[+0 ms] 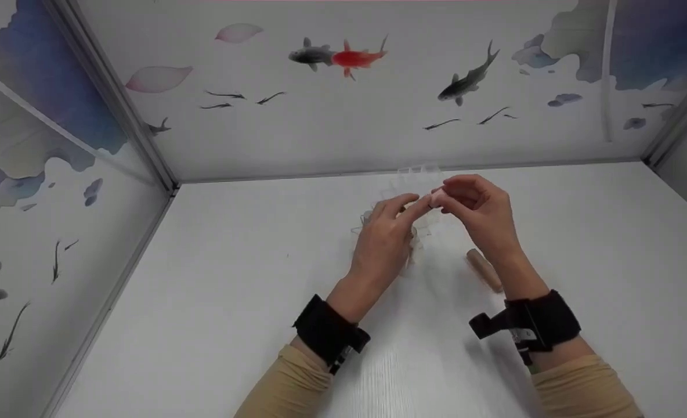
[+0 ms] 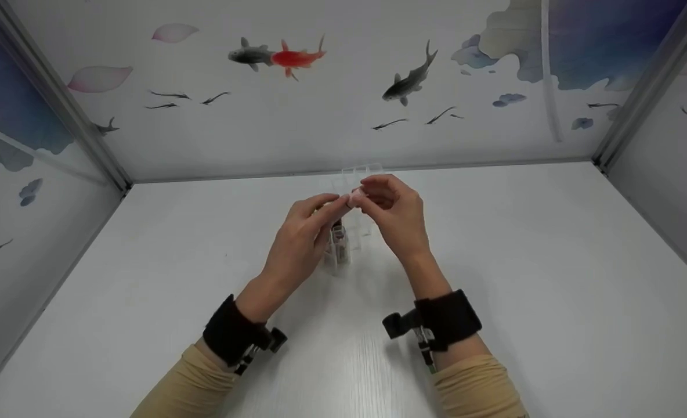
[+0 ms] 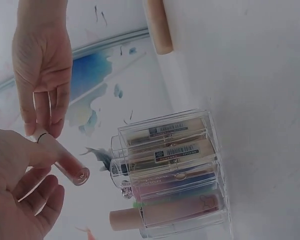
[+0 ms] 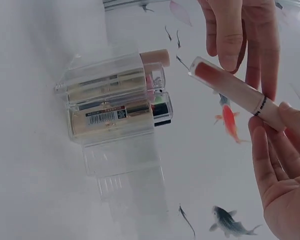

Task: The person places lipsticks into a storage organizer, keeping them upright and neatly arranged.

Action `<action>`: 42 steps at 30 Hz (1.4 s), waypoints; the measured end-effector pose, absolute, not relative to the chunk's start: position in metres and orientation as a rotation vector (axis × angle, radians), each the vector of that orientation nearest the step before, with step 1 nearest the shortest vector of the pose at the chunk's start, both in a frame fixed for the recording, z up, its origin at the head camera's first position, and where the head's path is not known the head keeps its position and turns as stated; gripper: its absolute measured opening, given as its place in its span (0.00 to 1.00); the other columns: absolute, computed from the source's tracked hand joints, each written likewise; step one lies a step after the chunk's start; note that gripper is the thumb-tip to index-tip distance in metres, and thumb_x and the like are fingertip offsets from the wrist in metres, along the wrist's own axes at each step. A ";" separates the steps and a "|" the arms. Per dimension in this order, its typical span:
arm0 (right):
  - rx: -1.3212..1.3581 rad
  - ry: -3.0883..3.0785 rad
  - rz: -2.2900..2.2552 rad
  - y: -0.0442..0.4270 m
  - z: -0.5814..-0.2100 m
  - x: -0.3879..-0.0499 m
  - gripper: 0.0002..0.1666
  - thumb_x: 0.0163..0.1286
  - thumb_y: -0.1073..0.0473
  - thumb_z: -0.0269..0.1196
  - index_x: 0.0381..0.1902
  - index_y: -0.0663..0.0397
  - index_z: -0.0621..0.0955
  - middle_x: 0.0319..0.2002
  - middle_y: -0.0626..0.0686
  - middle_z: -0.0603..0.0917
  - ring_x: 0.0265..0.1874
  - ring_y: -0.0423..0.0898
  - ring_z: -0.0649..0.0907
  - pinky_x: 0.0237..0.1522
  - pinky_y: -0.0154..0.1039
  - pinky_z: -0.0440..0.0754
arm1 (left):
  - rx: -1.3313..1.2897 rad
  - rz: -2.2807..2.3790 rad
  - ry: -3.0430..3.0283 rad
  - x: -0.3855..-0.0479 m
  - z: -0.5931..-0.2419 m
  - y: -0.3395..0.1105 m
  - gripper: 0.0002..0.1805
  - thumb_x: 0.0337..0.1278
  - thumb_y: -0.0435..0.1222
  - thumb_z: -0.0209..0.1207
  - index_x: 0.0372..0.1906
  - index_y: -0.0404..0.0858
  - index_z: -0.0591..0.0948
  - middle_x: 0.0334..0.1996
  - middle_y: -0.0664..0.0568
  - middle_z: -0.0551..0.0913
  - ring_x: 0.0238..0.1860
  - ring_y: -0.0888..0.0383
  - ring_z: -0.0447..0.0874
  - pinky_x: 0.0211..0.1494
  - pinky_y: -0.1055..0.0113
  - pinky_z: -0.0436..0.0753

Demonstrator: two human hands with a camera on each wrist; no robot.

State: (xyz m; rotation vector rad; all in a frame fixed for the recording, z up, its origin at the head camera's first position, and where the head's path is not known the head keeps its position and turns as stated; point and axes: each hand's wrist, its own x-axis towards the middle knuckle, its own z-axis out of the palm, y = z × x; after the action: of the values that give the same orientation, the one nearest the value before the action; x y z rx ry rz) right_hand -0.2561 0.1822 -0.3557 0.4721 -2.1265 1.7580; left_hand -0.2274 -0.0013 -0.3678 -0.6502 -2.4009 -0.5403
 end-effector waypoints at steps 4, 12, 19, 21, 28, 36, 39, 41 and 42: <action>0.451 -2.022 1.721 0.173 -0.354 -0.253 0.13 0.65 0.60 0.70 0.45 0.60 0.85 0.39 0.44 0.90 0.37 0.40 0.88 0.43 0.30 0.86 | -0.748 -0.603 -2.344 -0.228 -0.368 -0.001 0.29 0.69 0.27 0.55 0.72 0.47 0.71 0.61 0.53 0.80 0.60 0.58 0.82 0.62 0.72 0.80; 0.412 -1.952 1.639 0.162 -0.360 -0.252 0.10 0.64 0.65 0.69 0.44 0.57 0.89 0.40 0.50 0.91 0.38 0.37 0.89 0.43 0.29 0.86 | -0.842 -0.680 -2.386 -0.232 -0.373 -0.003 0.34 0.69 0.25 0.52 0.77 0.43 0.63 0.69 0.50 0.73 0.27 0.61 0.80 0.36 0.79 0.81; 0.445 -2.018 1.483 0.157 -0.373 -0.256 0.13 0.63 0.69 0.69 0.45 0.57 0.89 0.44 0.58 0.90 0.44 0.27 0.86 0.49 0.29 0.84 | -0.883 -0.669 -2.529 -0.237 -0.378 -0.005 0.38 0.67 0.23 0.51 0.79 0.41 0.55 0.76 0.48 0.65 0.45 0.58 0.87 0.45 0.79 0.83; 0.439 -2.029 1.477 0.157 -0.376 -0.257 0.14 0.63 0.69 0.68 0.46 0.56 0.89 0.45 0.57 0.90 0.45 0.26 0.86 0.50 0.28 0.84 | -0.885 -0.645 -2.568 -0.237 -0.379 -0.005 0.39 0.67 0.23 0.51 0.80 0.41 0.53 0.77 0.49 0.63 0.43 0.59 0.87 0.46 0.79 0.82; 0.408 -2.118 1.462 0.158 -0.385 -0.261 0.14 0.65 0.69 0.67 0.48 0.56 0.88 0.46 0.57 0.90 0.45 0.24 0.84 0.50 0.24 0.82 | -0.899 -0.511 -2.619 -0.238 -0.381 -0.006 0.40 0.65 0.24 0.53 0.79 0.37 0.53 0.77 0.47 0.63 0.73 0.56 0.69 0.74 0.65 0.70; 0.404 -2.313 1.377 0.159 -0.387 -0.262 0.16 0.69 0.69 0.63 0.53 0.57 0.86 0.51 0.57 0.88 0.53 0.47 0.87 0.50 0.19 0.80 | -0.892 -0.473 -2.685 -0.241 -0.385 -0.007 0.40 0.65 0.28 0.56 0.79 0.35 0.53 0.76 0.45 0.65 0.78 0.48 0.60 0.80 0.53 0.60; 0.411 -2.388 1.322 0.160 -0.386 -0.262 0.17 0.70 0.69 0.62 0.55 0.58 0.85 0.53 0.57 0.88 0.54 0.49 0.86 0.53 0.28 0.83 | -0.876 -0.437 -2.689 -0.242 -0.387 -0.007 0.39 0.66 0.30 0.56 0.78 0.35 0.55 0.75 0.46 0.66 0.78 0.48 0.59 0.81 0.49 0.57; 0.420 -2.433 1.281 0.160 -0.386 -0.262 0.18 0.71 0.69 0.61 0.56 0.59 0.84 0.53 0.58 0.87 0.55 0.50 0.86 0.55 0.37 0.84 | -0.860 -0.406 -2.693 -0.242 -0.388 -0.007 0.38 0.66 0.31 0.56 0.78 0.35 0.56 0.75 0.48 0.67 0.78 0.49 0.60 0.81 0.47 0.55; 0.428 -2.452 1.264 0.160 -0.386 -0.262 0.18 0.71 0.69 0.61 0.57 0.60 0.83 0.54 0.58 0.87 0.55 0.51 0.86 0.56 0.41 0.84 | -0.852 -0.392 -2.700 -0.242 -0.389 -0.007 0.38 0.66 0.32 0.56 0.78 0.35 0.57 0.75 0.48 0.68 0.78 0.49 0.59 0.81 0.45 0.54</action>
State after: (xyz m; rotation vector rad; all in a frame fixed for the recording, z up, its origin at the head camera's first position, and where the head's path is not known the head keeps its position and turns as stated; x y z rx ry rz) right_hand -0.2624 0.1604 -0.3864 0.4282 -2.4515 1.2645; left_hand -0.2422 -0.0066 -0.3887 -0.8515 -2.6996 -0.3915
